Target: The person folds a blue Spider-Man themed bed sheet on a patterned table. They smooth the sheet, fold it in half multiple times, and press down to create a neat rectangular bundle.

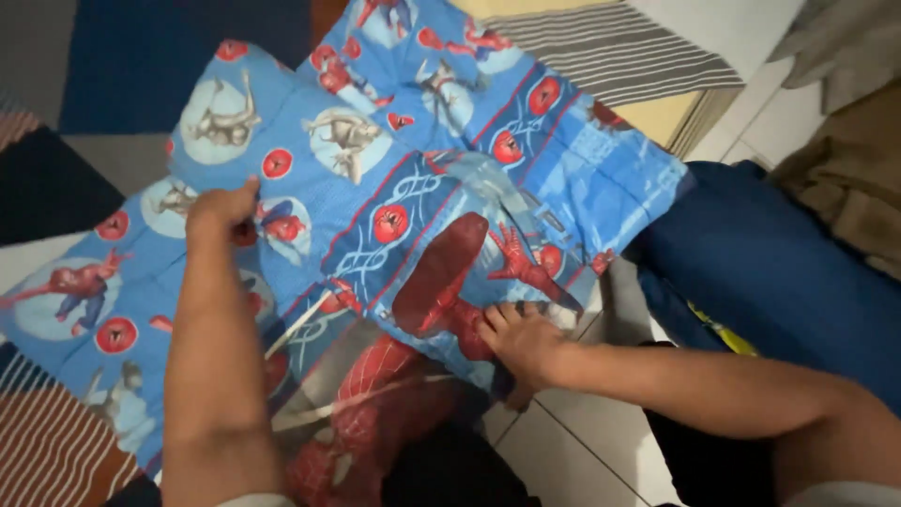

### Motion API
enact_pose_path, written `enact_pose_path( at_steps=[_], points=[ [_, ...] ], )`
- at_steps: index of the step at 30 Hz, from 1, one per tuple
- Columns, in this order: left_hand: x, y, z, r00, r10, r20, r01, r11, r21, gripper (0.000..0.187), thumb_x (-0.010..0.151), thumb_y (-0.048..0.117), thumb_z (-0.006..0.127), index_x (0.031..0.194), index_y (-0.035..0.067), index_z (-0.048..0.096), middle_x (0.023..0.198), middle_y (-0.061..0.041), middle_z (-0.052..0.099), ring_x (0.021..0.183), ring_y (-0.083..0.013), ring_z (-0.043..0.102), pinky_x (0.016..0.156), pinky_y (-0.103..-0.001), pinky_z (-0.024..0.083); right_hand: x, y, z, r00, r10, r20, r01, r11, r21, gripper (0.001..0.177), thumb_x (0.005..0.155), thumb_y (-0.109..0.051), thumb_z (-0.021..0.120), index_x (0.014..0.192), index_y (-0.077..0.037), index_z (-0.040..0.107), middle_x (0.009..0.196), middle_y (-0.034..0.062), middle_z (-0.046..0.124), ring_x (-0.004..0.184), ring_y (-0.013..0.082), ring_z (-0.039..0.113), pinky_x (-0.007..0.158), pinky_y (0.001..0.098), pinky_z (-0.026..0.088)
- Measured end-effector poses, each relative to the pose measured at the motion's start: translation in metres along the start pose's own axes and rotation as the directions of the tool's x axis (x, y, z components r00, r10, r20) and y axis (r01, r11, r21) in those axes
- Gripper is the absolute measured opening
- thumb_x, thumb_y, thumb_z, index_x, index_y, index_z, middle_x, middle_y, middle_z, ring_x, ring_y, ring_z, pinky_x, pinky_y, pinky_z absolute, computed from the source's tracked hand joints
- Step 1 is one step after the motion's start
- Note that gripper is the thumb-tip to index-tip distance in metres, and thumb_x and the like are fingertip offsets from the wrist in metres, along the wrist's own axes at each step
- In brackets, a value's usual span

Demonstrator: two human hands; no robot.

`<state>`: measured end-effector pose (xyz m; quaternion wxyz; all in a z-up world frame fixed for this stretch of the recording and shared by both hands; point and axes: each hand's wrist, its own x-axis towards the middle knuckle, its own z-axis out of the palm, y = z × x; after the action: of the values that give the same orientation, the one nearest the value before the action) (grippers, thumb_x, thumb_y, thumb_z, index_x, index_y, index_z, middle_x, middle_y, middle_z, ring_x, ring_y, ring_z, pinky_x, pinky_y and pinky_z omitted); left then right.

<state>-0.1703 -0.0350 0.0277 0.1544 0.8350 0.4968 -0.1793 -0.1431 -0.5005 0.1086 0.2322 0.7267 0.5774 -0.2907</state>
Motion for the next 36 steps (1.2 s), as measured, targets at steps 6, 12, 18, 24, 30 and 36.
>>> enact_pose_path(
  at_steps=[6,12,18,24,30,36],
  points=[
    [0.023,-0.004,0.038,0.862,0.078,0.502,0.308,0.706,-0.638,0.072,0.101,0.070,0.049,0.123,0.003,0.061,0.108,-0.015,0.066,0.095,-0.0322,0.066,0.080,-0.042,0.060,0.041,-0.043,0.092,0.717,0.213,-0.664,-0.349,0.934,-0.077,0.049,0.087,-0.028,0.065,0.129,-0.004,0.063,0.123,0.0294,0.063,0.112,0.0479,0.060,0.090,0.0659,0.044],
    [0.080,-0.010,0.077,0.988,0.102,0.120,0.071,0.388,-0.919,0.034,0.099,0.047,0.065,0.120,0.020,0.066,0.074,-0.004,0.060,0.066,-0.0228,0.067,0.056,-0.040,0.062,0.035,0.018,0.049,0.949,0.028,-0.314,0.056,0.965,0.255,0.029,0.096,-0.021,0.053,0.122,-0.016,0.064,0.112,0.0138,0.071,0.091,0.0422,0.073,0.067,0.0616,0.056],
    [0.067,0.054,0.038,0.998,-0.018,0.057,0.060,0.175,-0.983,0.026,0.086,0.041,0.074,0.096,0.017,0.072,0.078,-0.003,0.074,0.068,-0.0211,0.076,0.057,-0.045,0.065,-0.010,0.120,0.018,0.841,0.194,-0.505,0.324,0.567,0.757,0.043,0.071,-0.017,0.077,0.113,-0.011,0.072,0.094,0.0165,0.078,0.095,0.0413,0.074,0.080,0.0510,0.056],
    [0.086,0.163,0.005,0.998,-0.046,-0.042,-0.036,0.124,-0.992,0.033,0.080,0.044,0.079,0.098,0.018,0.071,0.077,-0.004,0.071,0.065,-0.0243,0.072,0.046,-0.042,0.064,-0.059,0.213,0.060,0.715,0.546,-0.436,0.182,0.457,0.871,0.042,0.068,-0.018,0.086,0.107,-0.020,0.070,0.087,0.0066,0.074,0.086,0.0260,0.070,0.080,0.0434,0.055],
    [0.093,0.307,-0.021,0.787,-0.111,-0.607,-0.547,0.330,-0.769,0.028,0.071,0.042,0.074,0.065,0.015,0.072,0.063,0.006,0.067,0.064,-0.0121,0.058,0.065,-0.040,0.049,-0.124,0.280,0.051,0.654,0.681,-0.329,0.112,0.343,0.933,0.016,0.080,-0.011,0.068,0.096,-0.012,0.068,0.072,-0.0014,0.058,0.064,0.0098,0.052,0.060,0.0276,0.042],
    [0.116,0.439,0.008,0.846,-0.034,-0.533,-0.487,0.358,-0.796,0.021,0.064,0.028,0.073,0.077,0.013,0.079,0.079,0.001,0.082,0.076,-0.0161,0.076,0.072,-0.039,0.057,-0.100,0.355,0.102,0.663,0.713,-0.226,-0.015,0.315,0.949,0.009,0.084,-0.013,0.066,0.092,-0.016,0.069,0.073,-0.0033,0.060,0.066,0.0123,0.053,0.064,0.0304,0.041]
  ],
)
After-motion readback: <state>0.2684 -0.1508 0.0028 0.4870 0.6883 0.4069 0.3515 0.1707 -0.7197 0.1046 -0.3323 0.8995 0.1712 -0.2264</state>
